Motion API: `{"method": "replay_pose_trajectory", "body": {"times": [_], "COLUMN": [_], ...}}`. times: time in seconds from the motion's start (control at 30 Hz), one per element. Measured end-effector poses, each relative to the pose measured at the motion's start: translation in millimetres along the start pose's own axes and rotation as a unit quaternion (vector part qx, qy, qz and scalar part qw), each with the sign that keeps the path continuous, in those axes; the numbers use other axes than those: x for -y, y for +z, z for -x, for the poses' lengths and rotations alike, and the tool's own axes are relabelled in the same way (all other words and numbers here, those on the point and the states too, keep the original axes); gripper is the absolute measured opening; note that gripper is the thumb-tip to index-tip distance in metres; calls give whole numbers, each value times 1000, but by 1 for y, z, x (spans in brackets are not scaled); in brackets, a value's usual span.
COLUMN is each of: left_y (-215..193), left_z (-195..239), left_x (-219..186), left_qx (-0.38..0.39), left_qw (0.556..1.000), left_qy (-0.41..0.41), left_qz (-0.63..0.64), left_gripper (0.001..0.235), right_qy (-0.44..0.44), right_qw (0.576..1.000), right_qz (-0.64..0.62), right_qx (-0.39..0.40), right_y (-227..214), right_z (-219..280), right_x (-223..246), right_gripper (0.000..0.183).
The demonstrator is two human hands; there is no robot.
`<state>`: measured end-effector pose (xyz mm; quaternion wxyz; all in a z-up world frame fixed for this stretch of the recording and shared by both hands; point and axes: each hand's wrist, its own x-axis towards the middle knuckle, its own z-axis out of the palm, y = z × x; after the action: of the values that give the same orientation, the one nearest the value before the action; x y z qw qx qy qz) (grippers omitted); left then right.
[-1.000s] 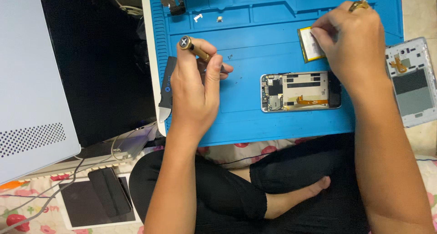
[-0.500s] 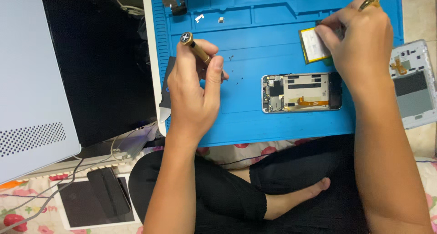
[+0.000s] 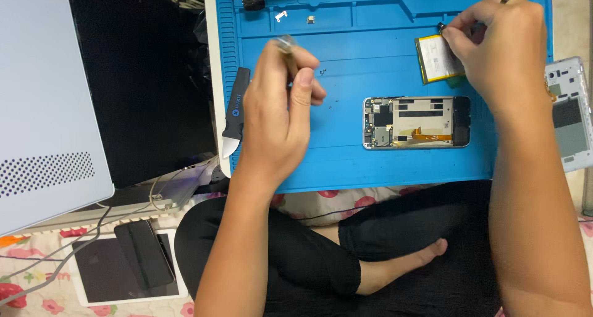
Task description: The person uses a screwdriver to remove screws from a disassembled smartphone placed on a blue mat. They then use their hands to detach and remove the battery from the device.
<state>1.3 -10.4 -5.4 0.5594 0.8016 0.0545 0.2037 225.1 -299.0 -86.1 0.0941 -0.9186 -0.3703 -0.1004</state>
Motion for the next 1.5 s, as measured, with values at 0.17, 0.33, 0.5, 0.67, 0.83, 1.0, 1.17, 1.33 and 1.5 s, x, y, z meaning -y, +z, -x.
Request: {"method": "replay_pose_trajectory", "body": {"times": [0.17, 0.33, 0.5, 0.67, 0.83, 1.0, 1.17, 1.33, 1.5], "left_y": [1, -1, 0, 0, 1, 0, 0, -1, 9], "left_z": [2, 1, -1, 0, 0, 1, 1, 1, 7], "left_x": [3, 2, 2, 2, 4, 4, 6, 1, 1], "left_qx": [10, 12, 24, 32, 32, 37, 35, 37, 49], "left_qw": [999, 999, 998, 998, 997, 998, 997, 997, 988], "left_qy": [1, 10, 10, 2, 2, 3, 8, 14, 139], "left_qz": [-30, -34, -51, -61, -66, -60, -63, -63, -37], "left_gripper": [30, 27, 25, 28, 27, 27, 27, 25, 9], "right_qy": [-58, -120, -161, -85, -116, -158, -153, -143, 95], "right_qw": [997, 988, 977, 994, 992, 985, 986, 988, 869], "right_qz": [-37, 88, 139, -24, -13, 35, 28, -33, -484], "right_qx": [37, 27, 31, 59, 52, 55, 58, 51, 31], "right_y": [-17, -11, -11, -18, -20, -17, -16, -18, -58], "right_z": [-6, -8, -14, -11, -10, -16, -25, -23, 14], "right_x": [9, -3, -15, -6, 1, 4, 12, 13, 80], "right_gripper": [17, 9, 9, 9, 25, 25, 11, 8, 13]}}
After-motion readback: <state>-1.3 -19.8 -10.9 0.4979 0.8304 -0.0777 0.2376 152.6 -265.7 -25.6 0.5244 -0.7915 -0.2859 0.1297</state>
